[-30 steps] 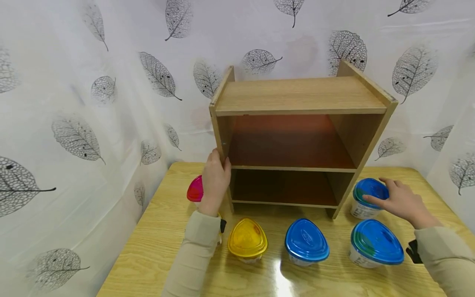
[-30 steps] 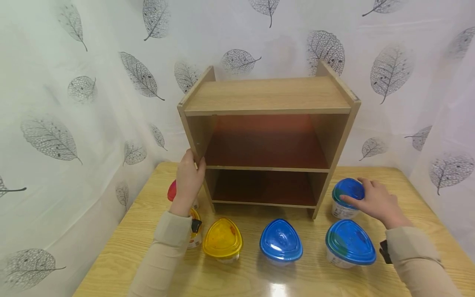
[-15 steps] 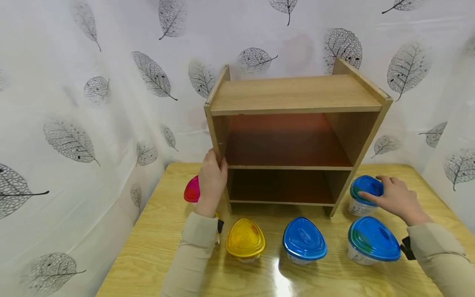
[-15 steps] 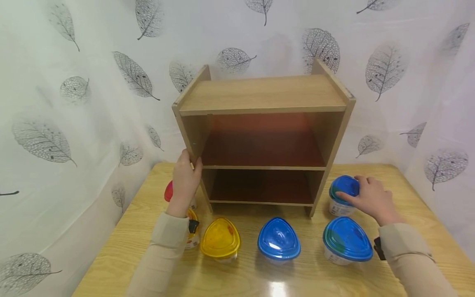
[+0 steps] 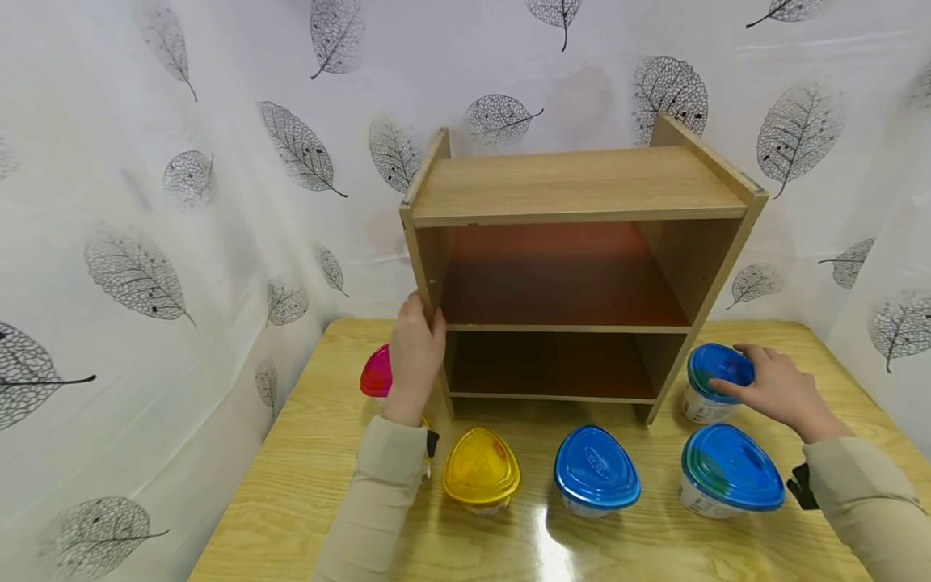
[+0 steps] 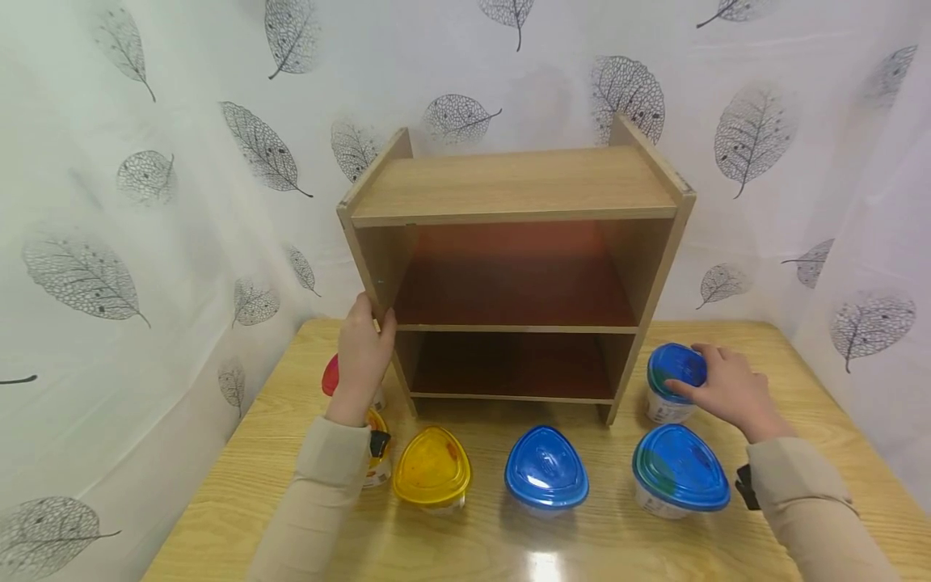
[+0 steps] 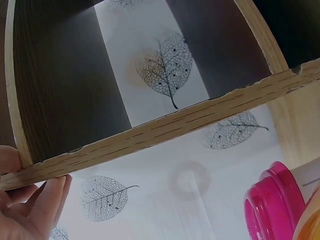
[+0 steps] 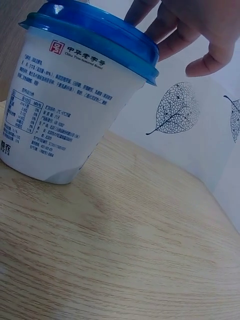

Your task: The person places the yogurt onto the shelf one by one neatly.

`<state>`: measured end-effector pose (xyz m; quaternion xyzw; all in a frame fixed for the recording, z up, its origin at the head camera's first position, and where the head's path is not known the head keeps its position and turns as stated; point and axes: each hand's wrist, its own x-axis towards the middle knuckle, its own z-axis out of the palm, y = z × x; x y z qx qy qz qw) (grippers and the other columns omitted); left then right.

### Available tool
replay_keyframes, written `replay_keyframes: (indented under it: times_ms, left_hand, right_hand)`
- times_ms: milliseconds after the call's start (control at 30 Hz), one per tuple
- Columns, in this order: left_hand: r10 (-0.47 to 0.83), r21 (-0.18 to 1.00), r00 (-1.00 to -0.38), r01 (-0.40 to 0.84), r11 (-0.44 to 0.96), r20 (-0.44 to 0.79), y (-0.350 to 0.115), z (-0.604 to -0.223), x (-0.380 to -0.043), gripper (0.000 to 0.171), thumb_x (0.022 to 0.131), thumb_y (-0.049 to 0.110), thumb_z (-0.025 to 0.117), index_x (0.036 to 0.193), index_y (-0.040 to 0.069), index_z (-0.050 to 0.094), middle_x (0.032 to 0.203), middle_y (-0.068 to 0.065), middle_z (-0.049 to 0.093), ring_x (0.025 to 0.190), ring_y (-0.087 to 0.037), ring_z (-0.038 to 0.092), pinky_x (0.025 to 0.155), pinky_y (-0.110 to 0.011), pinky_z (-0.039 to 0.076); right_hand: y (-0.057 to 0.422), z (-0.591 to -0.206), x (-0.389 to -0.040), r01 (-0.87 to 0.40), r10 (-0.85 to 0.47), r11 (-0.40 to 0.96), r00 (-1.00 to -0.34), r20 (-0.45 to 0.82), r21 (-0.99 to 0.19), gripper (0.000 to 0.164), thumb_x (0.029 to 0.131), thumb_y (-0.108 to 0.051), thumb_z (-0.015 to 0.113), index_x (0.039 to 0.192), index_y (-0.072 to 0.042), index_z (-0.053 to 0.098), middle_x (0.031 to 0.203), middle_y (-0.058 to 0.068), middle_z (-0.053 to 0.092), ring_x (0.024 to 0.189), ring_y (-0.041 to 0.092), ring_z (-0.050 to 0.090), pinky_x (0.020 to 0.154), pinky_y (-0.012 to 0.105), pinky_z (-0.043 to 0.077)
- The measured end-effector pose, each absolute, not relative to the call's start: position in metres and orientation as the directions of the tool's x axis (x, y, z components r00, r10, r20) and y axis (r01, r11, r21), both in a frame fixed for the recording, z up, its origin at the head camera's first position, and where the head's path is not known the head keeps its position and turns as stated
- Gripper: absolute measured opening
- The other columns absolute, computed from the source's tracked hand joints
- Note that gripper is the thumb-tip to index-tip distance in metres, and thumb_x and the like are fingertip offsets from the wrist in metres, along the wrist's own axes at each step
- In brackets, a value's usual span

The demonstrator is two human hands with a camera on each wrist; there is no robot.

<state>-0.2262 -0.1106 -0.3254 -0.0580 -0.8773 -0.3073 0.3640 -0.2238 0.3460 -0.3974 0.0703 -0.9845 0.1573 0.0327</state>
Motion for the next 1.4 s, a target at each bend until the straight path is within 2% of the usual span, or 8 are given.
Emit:
replay_keyframes:
  times_ms: [200,367,667,1167,1400]
  left_hand:
    - [-0.126,0.497,-0.725,0.324,0.805,0.678,-0.1112,-0.3265,-0.2271,0.026,0.085,0.010,0.055,0.102,-0.008,0.049,0.093,-0.023,0.057,0.080,-0.037,0.060,0.066,-0.044,0.050]
    - [-0.127,0.493,-0.728,0.316,0.811,0.674,-0.1110,-0.3261,-0.2268,0.026,0.085,0.011,0.055,0.102,-0.008,0.049,0.092,-0.023,0.057,0.079,-0.038,0.059,0.065,-0.044,0.050]
    - [-0.123,0.486,-0.724,0.317,0.814,0.679,-0.1088,-0.3254,-0.2265,0.025,0.084,0.010,0.056,0.101,-0.008,0.049,0.092,-0.023,0.057,0.078,-0.037,0.059,0.065,-0.044,0.050]
    - [-0.125,0.495,-0.733,0.313,0.811,0.669,-0.1106,-0.3256,-0.2244,0.026,0.084,0.009,0.057,0.102,-0.009,0.049,0.092,-0.024,0.056,0.079,-0.037,0.058,0.066,-0.043,0.050]
    - [-0.132,0.510,-0.737,0.316,0.800,0.663,-0.1089,-0.3246,-0.2248,0.027,0.084,0.008,0.058,0.103,-0.009,0.049,0.095,-0.024,0.056,0.081,-0.038,0.059,0.067,-0.044,0.050]
  right_hand:
    - [0.3451,-0.3967,-0.2243,-0.156,-0.140,0.940,-0.987,0.075,-0.303,0.081,0.079,-0.049,0.056,0.125,0.013,0.032,0.117,0.039,0.035,0.102,0.056,0.031,0.069,0.071,0.030]
    - [0.3429,-0.3984,-0.2217,-0.146,-0.115,0.940,-0.986,0.118,-0.308,0.082,0.078,-0.051,0.056,0.124,0.014,0.033,0.117,0.040,0.033,0.101,0.056,0.029,0.068,0.070,0.030]
    - [0.3405,-0.4026,-0.2193,-0.121,-0.061,0.948,-0.977,0.206,-0.296,0.084,0.077,-0.052,0.056,0.112,0.022,0.040,0.103,0.042,0.038,0.090,0.054,0.034,0.068,0.065,0.034]
    - [0.3403,-0.4003,-0.2210,-0.155,-0.098,0.929,-0.979,0.181,-0.336,0.082,0.077,-0.047,0.060,0.112,0.024,0.040,0.106,0.042,0.038,0.093,0.054,0.036,0.075,0.065,0.032]
    - [0.3436,-0.3997,-0.2200,-0.172,-0.118,0.914,-0.979,0.164,-0.366,0.079,0.078,-0.043,0.061,0.114,0.024,0.037,0.110,0.043,0.036,0.098,0.056,0.032,0.079,0.066,0.030]
